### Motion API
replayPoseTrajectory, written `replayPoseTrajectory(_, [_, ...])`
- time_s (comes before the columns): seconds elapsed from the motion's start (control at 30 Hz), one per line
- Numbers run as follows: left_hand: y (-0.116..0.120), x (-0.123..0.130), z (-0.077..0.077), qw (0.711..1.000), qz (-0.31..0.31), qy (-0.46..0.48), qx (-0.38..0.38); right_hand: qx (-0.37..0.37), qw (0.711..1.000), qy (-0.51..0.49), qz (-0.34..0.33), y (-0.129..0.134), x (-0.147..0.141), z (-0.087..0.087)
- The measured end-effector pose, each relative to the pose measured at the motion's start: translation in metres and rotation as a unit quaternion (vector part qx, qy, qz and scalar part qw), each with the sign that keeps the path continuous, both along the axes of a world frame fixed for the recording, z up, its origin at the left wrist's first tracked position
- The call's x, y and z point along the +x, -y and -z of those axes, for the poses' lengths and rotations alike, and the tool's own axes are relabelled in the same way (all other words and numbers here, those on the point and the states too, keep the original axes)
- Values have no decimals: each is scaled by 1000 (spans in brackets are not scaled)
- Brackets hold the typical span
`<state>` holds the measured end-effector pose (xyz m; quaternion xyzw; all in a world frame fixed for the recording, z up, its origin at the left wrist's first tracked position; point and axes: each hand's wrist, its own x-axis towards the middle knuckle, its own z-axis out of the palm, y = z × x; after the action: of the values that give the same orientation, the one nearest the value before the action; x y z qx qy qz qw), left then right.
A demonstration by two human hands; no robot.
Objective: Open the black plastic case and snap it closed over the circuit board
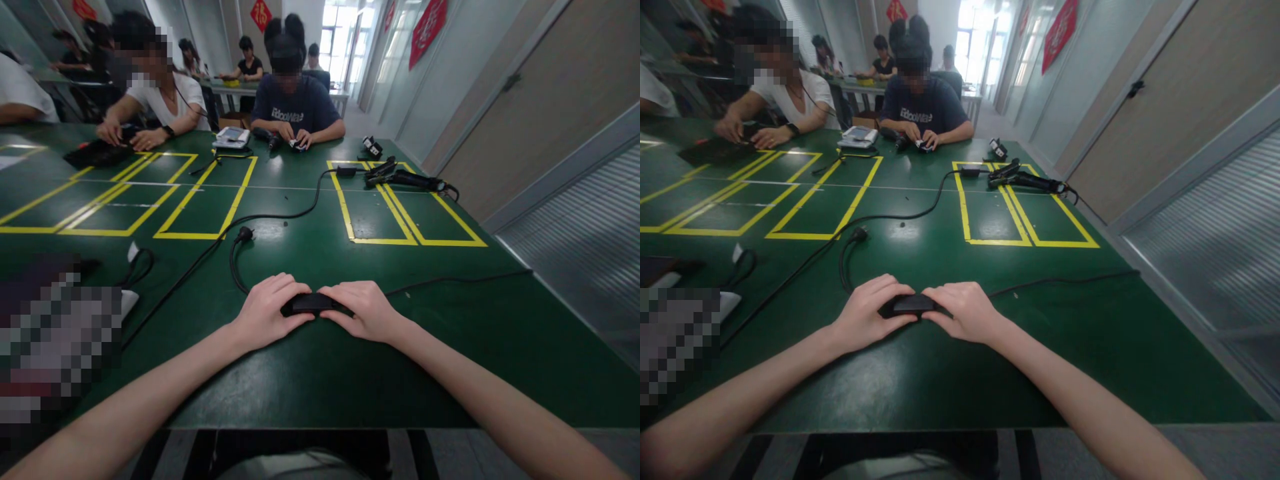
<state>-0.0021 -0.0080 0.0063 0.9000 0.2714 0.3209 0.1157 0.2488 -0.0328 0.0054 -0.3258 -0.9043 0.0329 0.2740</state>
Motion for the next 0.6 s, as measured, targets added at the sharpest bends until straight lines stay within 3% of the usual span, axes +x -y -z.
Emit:
replayPoseTrajectory(0.2, [1,-1,1,999,4,-54,0,24,999,17,13,1,-1,-2])
replayPoseTrajectory(0.4, [0,-1,4,999,10,-38,26,74,990,120,1,5,-3,-3])
replayPoseTrajectory(0.5, [-1,-2,0,999,15,-8,45,77,993,83,18,3,1,-1])
replayPoseTrajectory(0.6, [-2,-5,-5,995,3,37,97,30,996,-41,72,-8,18,-3])
